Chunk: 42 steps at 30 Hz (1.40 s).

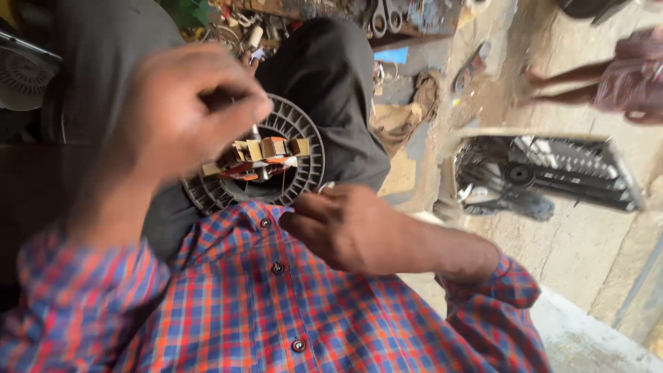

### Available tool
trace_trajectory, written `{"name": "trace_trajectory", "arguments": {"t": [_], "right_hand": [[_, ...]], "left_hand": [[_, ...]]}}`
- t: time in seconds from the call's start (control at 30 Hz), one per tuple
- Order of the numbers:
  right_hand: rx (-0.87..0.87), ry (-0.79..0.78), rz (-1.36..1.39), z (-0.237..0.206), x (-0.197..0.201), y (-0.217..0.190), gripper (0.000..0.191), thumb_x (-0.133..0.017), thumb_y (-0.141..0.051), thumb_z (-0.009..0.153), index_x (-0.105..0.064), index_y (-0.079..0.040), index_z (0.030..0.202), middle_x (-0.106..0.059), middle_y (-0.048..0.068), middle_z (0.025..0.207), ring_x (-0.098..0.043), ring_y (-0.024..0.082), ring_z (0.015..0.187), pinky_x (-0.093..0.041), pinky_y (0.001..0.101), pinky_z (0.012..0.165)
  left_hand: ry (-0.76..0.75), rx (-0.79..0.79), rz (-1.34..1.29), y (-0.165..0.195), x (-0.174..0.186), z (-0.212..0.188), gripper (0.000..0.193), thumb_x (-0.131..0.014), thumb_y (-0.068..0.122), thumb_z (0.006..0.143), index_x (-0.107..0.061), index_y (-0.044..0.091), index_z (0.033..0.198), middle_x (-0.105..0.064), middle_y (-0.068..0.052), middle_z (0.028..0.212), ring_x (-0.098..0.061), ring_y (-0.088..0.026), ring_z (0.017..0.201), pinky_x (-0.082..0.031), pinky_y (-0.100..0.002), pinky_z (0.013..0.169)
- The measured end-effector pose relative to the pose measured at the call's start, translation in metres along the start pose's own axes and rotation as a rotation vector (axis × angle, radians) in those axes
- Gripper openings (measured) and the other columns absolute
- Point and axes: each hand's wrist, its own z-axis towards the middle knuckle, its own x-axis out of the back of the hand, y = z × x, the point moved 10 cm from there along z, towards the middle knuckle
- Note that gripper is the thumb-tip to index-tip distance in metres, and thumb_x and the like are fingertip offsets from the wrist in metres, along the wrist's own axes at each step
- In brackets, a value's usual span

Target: The person sits on the ground repairing an electric fan motor. They hold the motor armature on their lap, fit and press components onto the shaft, and work copper wire around the armature by hand, occasionally reaching to the cluttered workbench for small parts.

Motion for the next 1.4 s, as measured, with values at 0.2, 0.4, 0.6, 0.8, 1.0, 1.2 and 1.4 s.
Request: {"name": "trace_trajectory", "arguments": {"t": [0.2, 0.4, 0.6, 0.8, 1.0, 1.2, 1.4], "right_hand": [[0.004, 0.251, 0.006, 0.043, 0.046, 0.076, 0.012, -0.076, -0.005, 0.091, -0.068, -0.002, 0.100, -0.063, 0.013, 0.099, -0.065, 0.031, 0.081, -0.053, 0.0421, 0.070], [-0.410, 0.534, 0.190, 0.025, 0.024, 0.221, 0.010, -0.080, -0.012, 0.083, -0.079, -0.006, 0.090, -0.077, 0.009, 0.087, -0.076, 0.021, 0.078, -0.060, 0.0360, 0.071], [-0.430, 0.534, -0.313, -0.009, 0.075, 0.138, 0.008, -0.079, -0.015, 0.094, -0.074, -0.008, 0.094, -0.064, 0.010, 0.073, -0.062, 0.026, 0.060, -0.048, 0.0411, 0.054], [0.009, -0.163, -0.188, 0.015, -0.022, 0.006, 0.005, -0.069, -0.009, 0.091, -0.068, -0.004, 0.091, -0.057, 0.007, 0.081, -0.060, 0.020, 0.068, -0.049, 0.0358, 0.055], [0.130, 0.085, -0.155, 0.026, 0.048, 0.025, 0.014, -0.076, -0.013, 0.090, -0.072, -0.001, 0.096, -0.062, 0.010, 0.088, -0.063, 0.025, 0.073, -0.048, 0.0408, 0.059], [-0.286, 0.555, 0.177, 0.040, 0.032, 0.192, 0.010, -0.081, -0.010, 0.088, -0.074, -0.005, 0.092, -0.073, 0.009, 0.087, -0.073, 0.027, 0.080, -0.058, 0.0382, 0.071], [-0.470, 0.624, -0.252, -0.007, 0.087, 0.184, 0.013, -0.084, -0.012, 0.093, -0.074, -0.007, 0.088, -0.063, 0.008, 0.069, -0.064, 0.021, 0.059, -0.048, 0.0375, 0.056]], "left_hand": [[0.064, -0.283, 0.408, 0.050, -0.038, -0.071, 0.020, -0.082, 0.004, 0.086, -0.074, 0.002, 0.104, -0.070, -0.009, 0.085, -0.070, -0.022, 0.071, -0.054, -0.035, 0.060], [0.391, -0.024, 0.025, 0.037, 0.010, -0.052, 0.012, -0.080, 0.008, 0.088, -0.069, 0.006, 0.093, -0.066, -0.007, 0.080, -0.066, -0.018, 0.068, -0.054, -0.030, 0.059], [-0.156, 0.031, 0.304, -0.036, -0.040, 0.038, 0.031, -0.088, 0.034, 0.080, -0.078, 0.005, 0.080, -0.070, -0.013, 0.073, -0.067, -0.029, 0.068, -0.052, -0.043, 0.065], [-0.219, 0.111, 0.072, -0.072, -0.032, 0.005, 0.020, -0.084, 0.022, 0.083, -0.078, 0.004, 0.088, -0.072, -0.009, 0.080, -0.071, -0.025, 0.072, -0.054, -0.038, 0.067], [-0.013, -0.240, 0.287, 0.043, -0.039, -0.059, 0.016, -0.085, 0.010, 0.082, -0.075, 0.005, 0.094, -0.071, -0.008, 0.087, -0.069, -0.022, 0.068, -0.053, -0.037, 0.056], [0.278, -0.197, 0.361, 0.039, -0.019, -0.077, 0.016, -0.083, 0.005, 0.086, -0.068, 0.005, 0.093, -0.065, -0.008, 0.084, -0.068, -0.025, 0.074, -0.056, -0.039, 0.066], [0.020, -0.090, 0.135, -0.006, -0.024, 0.018, 0.026, -0.090, 0.023, 0.086, -0.074, 0.004, 0.082, -0.069, -0.010, 0.077, -0.068, -0.024, 0.069, -0.051, -0.036, 0.063]]}}
